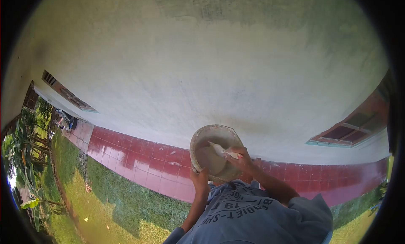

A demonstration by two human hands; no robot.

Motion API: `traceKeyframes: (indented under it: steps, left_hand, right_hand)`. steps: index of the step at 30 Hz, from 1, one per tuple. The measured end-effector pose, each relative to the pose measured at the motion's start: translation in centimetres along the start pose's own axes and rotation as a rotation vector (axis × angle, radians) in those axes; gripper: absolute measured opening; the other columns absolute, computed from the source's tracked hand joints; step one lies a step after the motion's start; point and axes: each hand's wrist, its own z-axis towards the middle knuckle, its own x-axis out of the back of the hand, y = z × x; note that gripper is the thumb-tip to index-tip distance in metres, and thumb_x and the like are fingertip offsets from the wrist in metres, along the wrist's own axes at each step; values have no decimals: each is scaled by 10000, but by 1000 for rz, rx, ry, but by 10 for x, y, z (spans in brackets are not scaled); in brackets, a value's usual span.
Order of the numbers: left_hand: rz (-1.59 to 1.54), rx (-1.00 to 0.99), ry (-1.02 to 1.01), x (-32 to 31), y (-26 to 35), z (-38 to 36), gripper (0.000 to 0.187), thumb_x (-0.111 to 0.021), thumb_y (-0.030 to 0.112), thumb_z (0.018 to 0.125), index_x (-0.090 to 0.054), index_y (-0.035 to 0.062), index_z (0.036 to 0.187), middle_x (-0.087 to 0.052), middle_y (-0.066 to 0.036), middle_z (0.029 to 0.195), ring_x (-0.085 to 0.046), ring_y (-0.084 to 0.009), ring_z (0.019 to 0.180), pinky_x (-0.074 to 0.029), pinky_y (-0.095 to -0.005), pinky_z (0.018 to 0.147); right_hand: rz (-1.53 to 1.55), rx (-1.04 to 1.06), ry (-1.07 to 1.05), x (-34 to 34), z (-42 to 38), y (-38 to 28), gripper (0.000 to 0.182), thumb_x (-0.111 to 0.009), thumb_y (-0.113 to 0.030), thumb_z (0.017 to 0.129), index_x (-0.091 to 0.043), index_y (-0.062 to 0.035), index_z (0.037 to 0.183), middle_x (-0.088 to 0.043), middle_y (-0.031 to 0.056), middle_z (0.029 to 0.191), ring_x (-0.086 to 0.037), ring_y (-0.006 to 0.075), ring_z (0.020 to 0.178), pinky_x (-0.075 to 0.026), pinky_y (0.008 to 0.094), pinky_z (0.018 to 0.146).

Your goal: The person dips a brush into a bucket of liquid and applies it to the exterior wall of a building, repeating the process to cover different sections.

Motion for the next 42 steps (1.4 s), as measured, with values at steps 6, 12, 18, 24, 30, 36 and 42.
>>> traceKeyframes:
  steps: [6, 12, 18, 24, 30, 36, 42]
  left_hand:
    - [-37, 16, 58, 0, -9, 3, 504, -564, -41, 752, -573, -46, 1255, -654, -103, 1075, -635, -181, 937, -518, -304, 814]
    - [-113, 28, 58, 2, -18, 6, 487, -592, -56, 708, -607, -45, 1195, -668, -102, 1004, -646, -208, 879, -523, -315, 758]
    - [-106, -86, 167, 4, -42, 15, 501, -591, -75, 680, -607, -55, 1180, -668, -100, 988, -647, -225, 841, -521, -319, 727]
    - [-142, -77, 204, 17, -75, 35, 569, -541, -89, 700, -553, -68, 1269, -668, -163, 1065, -685, -274, 917, -561, -368, 780]
    - [-72, -66, 186, 25, -77, 43, 578, -544, -78, 718, -545, -55, 1295, -663, -163, 1089, -677, -277, 931, -558, -366, 800]
    - [-250, -12, 246, 11, -50, 27, 570, -559, -70, 717, -569, -47, 1287, -667, -149, 1087, -672, -270, 946, -550, -367, 808]
    - [-146, -111, 285, 16, -77, 40, 580, -577, -79, 694, -579, -50, 1273, -674, -142, 1070, -672, -259, 946, -543, -360, 819]
  right_hand:
    - [694, -438, 194, 35, 63, -67, 176, -680, -67, 936, -655, 58, 1058, -696, 141, 1004, -722, 236, 906, -633, 354, 794]
    - [841, -269, 98, 112, 173, -167, 173, -635, -59, 952, -612, -3, 1114, -653, 109, 1086, -699, 241, 946, -614, 383, 911]
    - [448, 309, 106, 170, 298, -363, 221, -653, -76, 944, -632, 36, 1133, -674, 112, 1010, -710, 229, 843, -634, 326, 779]
    - [-327, 830, 93, 162, 376, -531, 173, -697, -64, 875, -714, 11, 1030, -703, 79, 863, -695, 159, 762, -606, 314, 692]
    - [-914, 800, 423, 157, 402, -651, 464, -761, -160, 870, -562, 43, 1237, -695, 168, 1004, -696, 243, 974, -600, 374, 761]
    - [-1706, 1368, 762, 178, 443, -698, 402, -773, -219, 835, -670, -119, 1210, -672, 153, 1163, -670, 347, 981, -548, 390, 895]
    - [-1798, 1317, 22, 135, 383, -527, 243, -751, -30, 653, -697, -87, 884, -617, 39, 908, -644, 234, 892, -560, 393, 732]
